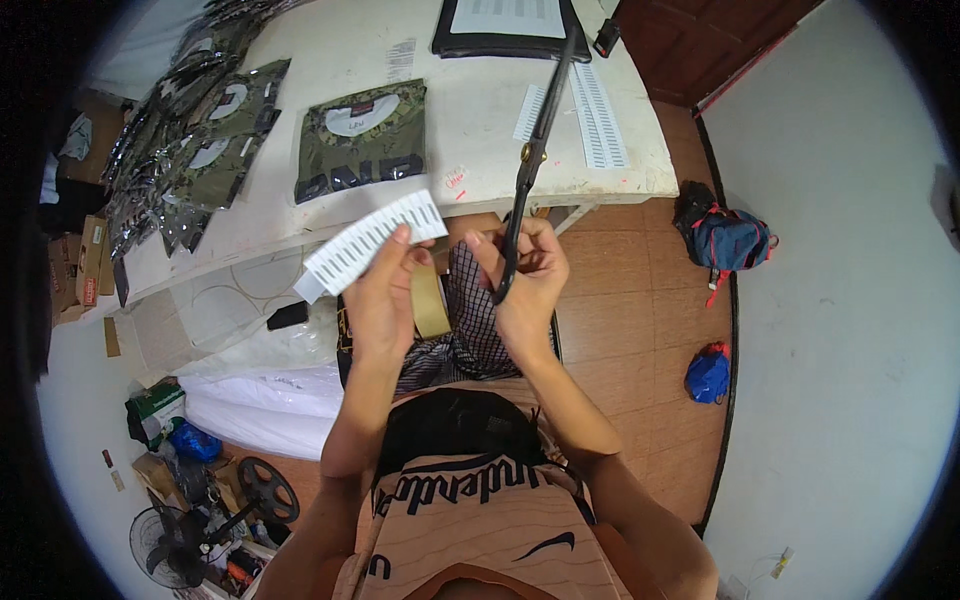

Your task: Cutting printed labels and taping them onto packaged shirts.

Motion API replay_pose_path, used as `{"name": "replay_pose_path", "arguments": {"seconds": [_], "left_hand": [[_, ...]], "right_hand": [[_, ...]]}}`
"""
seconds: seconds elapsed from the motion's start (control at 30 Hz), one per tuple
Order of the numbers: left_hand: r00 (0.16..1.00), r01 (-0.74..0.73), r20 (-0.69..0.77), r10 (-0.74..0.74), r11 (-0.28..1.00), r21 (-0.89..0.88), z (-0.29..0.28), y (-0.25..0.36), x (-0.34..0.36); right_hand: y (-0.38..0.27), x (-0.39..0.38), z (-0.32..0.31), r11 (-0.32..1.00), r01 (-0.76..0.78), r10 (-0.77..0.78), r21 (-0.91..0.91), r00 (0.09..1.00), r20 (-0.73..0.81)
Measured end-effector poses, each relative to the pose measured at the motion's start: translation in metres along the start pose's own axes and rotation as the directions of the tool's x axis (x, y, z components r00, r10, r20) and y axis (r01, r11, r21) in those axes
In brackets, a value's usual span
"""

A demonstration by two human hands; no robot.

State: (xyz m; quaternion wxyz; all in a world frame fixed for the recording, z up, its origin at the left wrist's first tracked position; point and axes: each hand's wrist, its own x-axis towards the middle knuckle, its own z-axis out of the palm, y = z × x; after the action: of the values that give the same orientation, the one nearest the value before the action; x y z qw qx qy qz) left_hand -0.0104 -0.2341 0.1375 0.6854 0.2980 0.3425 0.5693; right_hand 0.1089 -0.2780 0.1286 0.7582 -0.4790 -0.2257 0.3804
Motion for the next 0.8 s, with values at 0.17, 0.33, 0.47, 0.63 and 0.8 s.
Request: {"name": "replay_pose_path", "arguments": {"seconds": [0.17, 0.33, 0.47, 0.63, 0.8], "left_hand": [[0.992, -0.128, -0.018, 0.128, 0.992, -0.019, 0.011, 0.017, 0.019], [0.983, -0.179, -0.039, 0.179, 0.984, -0.004, 0.027, 0.02, 0.034], [0.977, -0.21, -0.059, 0.207, 0.977, -0.035, 0.029, 0.02, 0.036], [0.984, -0.173, -0.06, 0.169, 0.983, -0.061, 0.03, 0.013, 0.032], [0.981, -0.195, 0.005, 0.195, 0.981, -0.012, 0.032, 0.014, 0.027]], "right_hand": [[0.004, -0.024, -0.034, 0.993, -0.049, 0.06, -0.109, 0.993, 0.101], [0.005, -0.045, -0.051, 0.974, -0.1, 0.182, -0.206, 0.882, 0.435], [0.011, -0.053, -0.048, 0.949, -0.286, 0.315, -0.134, 0.84, 0.442], [0.011, -0.049, -0.05, 0.962, -0.18, 0.262, -0.207, 0.828, 0.495], [0.014, -0.047, -0.049, 0.955, -0.152, 0.268, -0.254, 0.807, 0.526]]}}
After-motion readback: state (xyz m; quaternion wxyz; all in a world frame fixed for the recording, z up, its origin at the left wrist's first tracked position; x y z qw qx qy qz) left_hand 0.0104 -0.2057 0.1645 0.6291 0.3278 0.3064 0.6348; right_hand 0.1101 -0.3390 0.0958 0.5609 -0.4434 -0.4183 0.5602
